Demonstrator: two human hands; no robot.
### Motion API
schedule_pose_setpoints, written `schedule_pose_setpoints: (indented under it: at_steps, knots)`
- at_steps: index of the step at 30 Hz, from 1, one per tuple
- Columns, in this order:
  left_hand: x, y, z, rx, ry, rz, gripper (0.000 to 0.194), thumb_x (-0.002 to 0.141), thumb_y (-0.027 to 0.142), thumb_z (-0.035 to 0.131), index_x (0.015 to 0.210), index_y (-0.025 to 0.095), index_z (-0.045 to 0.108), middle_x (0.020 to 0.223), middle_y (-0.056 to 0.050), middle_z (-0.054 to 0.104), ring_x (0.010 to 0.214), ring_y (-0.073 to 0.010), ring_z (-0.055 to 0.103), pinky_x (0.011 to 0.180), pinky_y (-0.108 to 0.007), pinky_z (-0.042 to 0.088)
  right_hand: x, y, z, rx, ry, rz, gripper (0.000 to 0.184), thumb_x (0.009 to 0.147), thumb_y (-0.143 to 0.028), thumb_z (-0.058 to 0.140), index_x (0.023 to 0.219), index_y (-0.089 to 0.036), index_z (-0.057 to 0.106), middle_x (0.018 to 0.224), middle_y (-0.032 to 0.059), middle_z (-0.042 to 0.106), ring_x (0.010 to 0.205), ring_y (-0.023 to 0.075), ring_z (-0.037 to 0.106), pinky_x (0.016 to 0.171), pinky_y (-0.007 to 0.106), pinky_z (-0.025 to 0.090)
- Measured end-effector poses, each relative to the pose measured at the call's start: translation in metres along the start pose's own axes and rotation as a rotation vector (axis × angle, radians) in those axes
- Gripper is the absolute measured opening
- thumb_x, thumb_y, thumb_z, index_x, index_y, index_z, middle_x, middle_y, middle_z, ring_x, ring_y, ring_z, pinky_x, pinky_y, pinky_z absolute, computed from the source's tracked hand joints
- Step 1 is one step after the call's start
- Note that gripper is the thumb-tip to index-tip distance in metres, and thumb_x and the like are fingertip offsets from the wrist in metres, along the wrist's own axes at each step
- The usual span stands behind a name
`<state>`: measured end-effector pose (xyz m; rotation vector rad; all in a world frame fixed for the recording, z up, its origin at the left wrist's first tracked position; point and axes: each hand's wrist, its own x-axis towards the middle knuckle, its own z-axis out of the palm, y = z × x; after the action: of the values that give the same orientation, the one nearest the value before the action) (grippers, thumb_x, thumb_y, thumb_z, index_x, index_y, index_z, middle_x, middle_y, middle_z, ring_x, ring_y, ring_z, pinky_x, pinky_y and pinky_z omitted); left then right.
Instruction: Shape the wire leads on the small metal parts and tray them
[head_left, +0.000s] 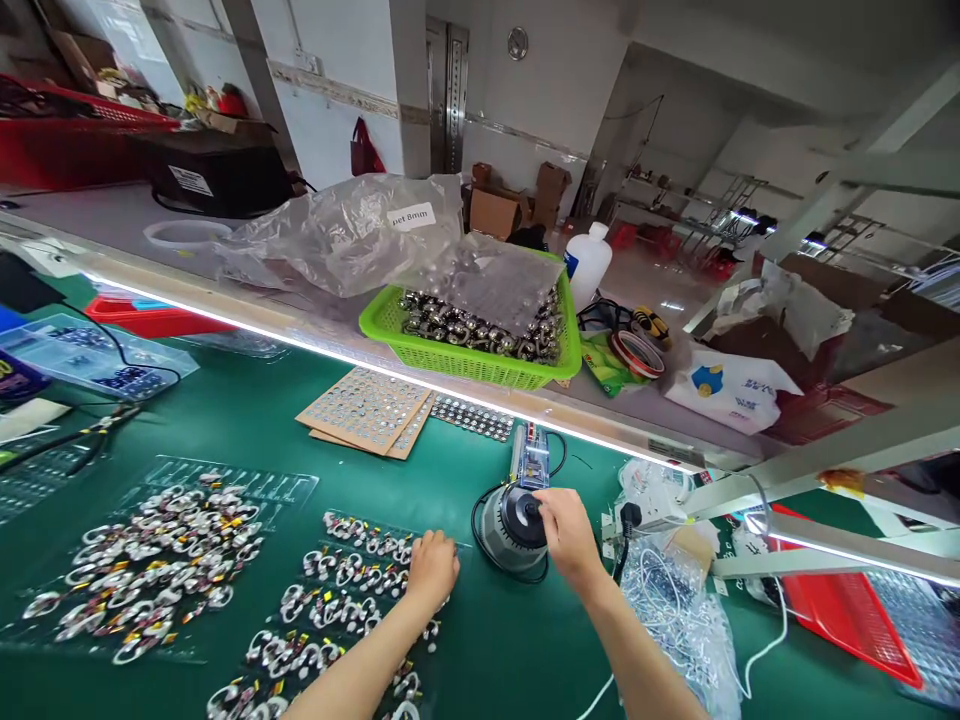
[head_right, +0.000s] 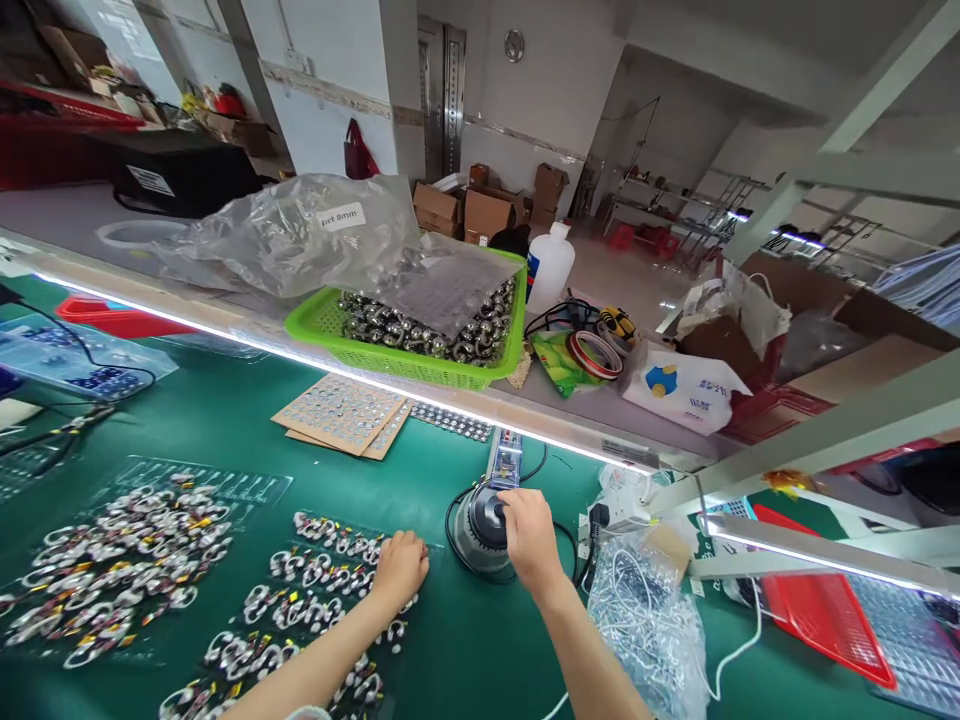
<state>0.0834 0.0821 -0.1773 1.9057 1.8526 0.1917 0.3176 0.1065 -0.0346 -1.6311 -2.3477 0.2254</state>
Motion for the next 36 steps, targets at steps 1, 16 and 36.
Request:
schedule_pose_setpoints:
  at_steps: [1, 16, 36]
  knots:
    - [-0.001, -0.001, -0.002, -0.028, 0.007, 0.005, 0.018, 0.079, 0.015, 0.053, 0.079, 0.017, 0.071, 0.095, -0.014, 0.066, 0.102, -0.0314, 0.052, 0.093, -0.044, 0.031, -0.011, 0.0, 0.007, 0.017, 0.041, 0.035, 0.039, 0.096, -0.013, 0.032, 0.125, -0.02, 0.057, 0.119, 0.0103, 0.063, 0.11, 0.0239, 0.051, 0.088, 0.036, 0.042]
    - [-0.077, 0.046, -0.084, -0.87, -0.098, 0.028, 0.029, 0.087, 0.041, 0.054, 0.093, 0.016, 0.068, 0.101, -0.009, 0.075, 0.087, -0.0209, 0.07, 0.077, -0.03, 0.054, -0.113, -0.079, 0.006, 0.886, 0.193, 0.425, 0.048, 0.094, -0.032, 0.05, 0.141, -0.023, 0.042, 0.116, 0.0102, 0.068, 0.105, 0.0234, 0.063, 0.091, 0.038, 0.05]
    - [-0.193, 0.088, -0.131, -1.785, -0.341, -0.272, 0.029, 0.066, 0.029, 0.084, 0.078, 0.01, 0.065, 0.08, -0.008, 0.074, 0.075, -0.0161, 0.07, 0.073, -0.025, 0.056, -0.184, -0.161, -0.019, 1.621, 0.191, 0.616, 0.041, 0.081, -0.036, 0.073, 0.119, -0.025, 0.06, 0.103, 0.0051, 0.071, 0.092, 0.0188, 0.067, 0.082, 0.032, 0.053]
